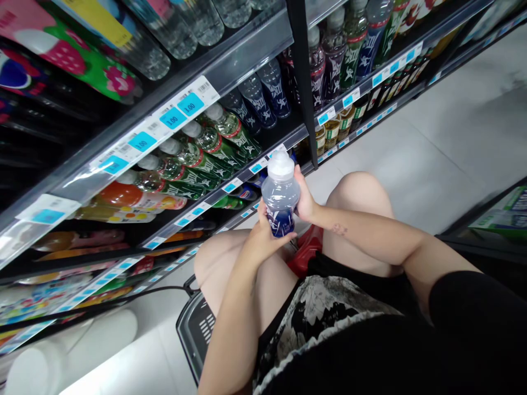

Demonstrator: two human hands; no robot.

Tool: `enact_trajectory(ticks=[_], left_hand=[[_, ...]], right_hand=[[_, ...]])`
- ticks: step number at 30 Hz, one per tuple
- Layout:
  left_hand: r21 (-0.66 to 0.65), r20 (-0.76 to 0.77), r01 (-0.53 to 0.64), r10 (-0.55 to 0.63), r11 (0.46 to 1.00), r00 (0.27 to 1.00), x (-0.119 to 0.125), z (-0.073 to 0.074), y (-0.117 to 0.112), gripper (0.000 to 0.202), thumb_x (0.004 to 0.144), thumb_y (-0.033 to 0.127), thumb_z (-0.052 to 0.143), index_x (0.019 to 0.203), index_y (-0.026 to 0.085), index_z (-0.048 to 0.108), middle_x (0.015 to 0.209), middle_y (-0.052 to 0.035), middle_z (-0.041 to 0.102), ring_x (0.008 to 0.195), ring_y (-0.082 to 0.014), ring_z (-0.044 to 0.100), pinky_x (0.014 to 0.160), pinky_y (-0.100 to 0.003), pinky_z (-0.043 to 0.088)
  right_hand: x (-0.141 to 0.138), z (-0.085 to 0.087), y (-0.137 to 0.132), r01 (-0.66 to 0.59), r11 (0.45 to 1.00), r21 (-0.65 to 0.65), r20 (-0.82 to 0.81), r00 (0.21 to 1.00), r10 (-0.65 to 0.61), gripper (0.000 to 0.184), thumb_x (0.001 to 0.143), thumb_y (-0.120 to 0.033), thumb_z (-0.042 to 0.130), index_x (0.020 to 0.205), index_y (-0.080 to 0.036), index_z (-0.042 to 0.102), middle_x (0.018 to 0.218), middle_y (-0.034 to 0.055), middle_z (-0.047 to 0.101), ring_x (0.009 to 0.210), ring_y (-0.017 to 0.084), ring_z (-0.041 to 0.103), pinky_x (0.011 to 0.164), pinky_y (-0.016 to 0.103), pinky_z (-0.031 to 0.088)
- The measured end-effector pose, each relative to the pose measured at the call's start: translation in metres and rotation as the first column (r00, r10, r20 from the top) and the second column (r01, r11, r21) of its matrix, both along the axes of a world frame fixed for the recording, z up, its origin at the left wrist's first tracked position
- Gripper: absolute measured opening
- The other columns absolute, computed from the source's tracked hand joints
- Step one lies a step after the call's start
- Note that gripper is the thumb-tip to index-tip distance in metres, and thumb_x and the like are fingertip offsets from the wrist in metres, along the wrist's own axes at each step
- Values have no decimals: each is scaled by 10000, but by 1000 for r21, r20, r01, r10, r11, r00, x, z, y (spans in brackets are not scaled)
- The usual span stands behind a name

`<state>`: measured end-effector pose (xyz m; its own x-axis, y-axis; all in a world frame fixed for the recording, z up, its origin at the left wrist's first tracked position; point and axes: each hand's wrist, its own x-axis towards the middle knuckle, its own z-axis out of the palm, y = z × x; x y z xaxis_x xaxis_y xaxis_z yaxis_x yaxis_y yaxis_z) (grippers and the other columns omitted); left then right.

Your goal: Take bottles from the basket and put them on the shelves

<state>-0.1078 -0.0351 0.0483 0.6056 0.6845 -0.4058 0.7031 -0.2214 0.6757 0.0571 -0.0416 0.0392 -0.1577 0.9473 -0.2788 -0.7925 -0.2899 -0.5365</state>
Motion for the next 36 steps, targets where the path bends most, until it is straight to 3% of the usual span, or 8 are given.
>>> enact_trajectory(ticks=[4, 9, 12, 15, 21, 26, 29, 36], left_hand=[[33, -3, -17, 17, 999, 1000, 2, 5, -3, 1279, 703, 563, 827, 1606, 95, 53, 1492, -287, 480, 1326, -394, 561, 1076, -498, 479], [48, 85, -256, 252, 965, 964, 5, 13, -10, 1314, 708, 570, 823, 1680, 176, 32, 1498, -200, 518, 1295, -374, 584, 1053, -492, 490], [-141, 234, -390, 414, 910, 880, 6, 8, -10, 966, 764, 628, 740, 1529, 123, 438, 1336, -158, 644, 1185, -320, 646, 1028, -438, 510], [-250, 172, -416, 463, 874, 870, 5, 2, -8, 814, 786, 648, 714, 1407, 148, 550, 1217, -116, 699, 1074, -292, 683, 959, -410, 537], [-131, -137, -147, 129, 980, 982, 16, 7, -5, 574, 976, 459, 578, 1451, 143, 515, 1364, -135, 630, 1251, -302, 609, 1075, -423, 466], [-63, -433, 187, -195, 980, 880, 35, 17, -10, 632, 1023, 455, 509, 1519, 69, 442, 1406, -203, 581, 1275, -379, 584, 1050, -497, 482], [-155, -422, 362, -393, 919, 817, 36, 21, -14, 642, 1008, 441, 543, 1521, 65, 453, 1432, -208, 572, 1300, -382, 573, 1076, -495, 470], [-211, -356, 395, -446, 894, 821, 32, 28, -4, 607, 1012, 485, 522, 1428, 45, 564, 1369, -230, 617, 1277, -370, 602, 1046, -445, 496]], right_hand=[[2, 4, 1, 13, 999, -36, 29, 999, -12, 1093, 763, -998, 98, 1183, -116, 590, 954, 88, 640, 1121, 48, 599, 1085, 198, 546], [17, 4, 11, -2, 997, -77, 97, 995, 10, 1068, 804, -962, 104, 1286, -132, 573, 981, 70, 654, 1035, 36, 609, 999, 167, 554], [25, -1, 16, -115, 983, -140, 269, 951, 149, 928, 784, -908, 443, 1323, -164, 568, 1058, 41, 666, 910, 23, 616, 826, 134, 542], [25, -7, 16, -137, 959, -248, 429, 872, 236, 932, 575, -734, 811, 1284, -169, 593, 1143, 32, 660, 816, 22, 615, 713, 129, 515], [24, -47, 4, -32, 958, -285, 636, 742, 214, 945, 475, -653, 869, 1212, -125, 603, 1133, 50, 659, 871, 34, 631, 780, 137, 525], [46, -77, -3, 178, 966, -189, 952, 273, 136, 942, 460, -489, 886, 1283, -156, 571, 1179, 17, 648, 997, 31, 601, 923, 123, 486], [63, -67, -1, 196, 968, -156, 986, 84, 142, 930, 485, -498, 862, 1298, -154, 569, 1191, 37, 645, 1058, 82, 602, 986, 179, 487], [95, -28, 78, 218, 969, 117, 992, -62, -106, 898, 534, -466, 849, 1325, -167, 547, 1244, 36, 625, 1070, 69, 594, 1071, 195, 485]])
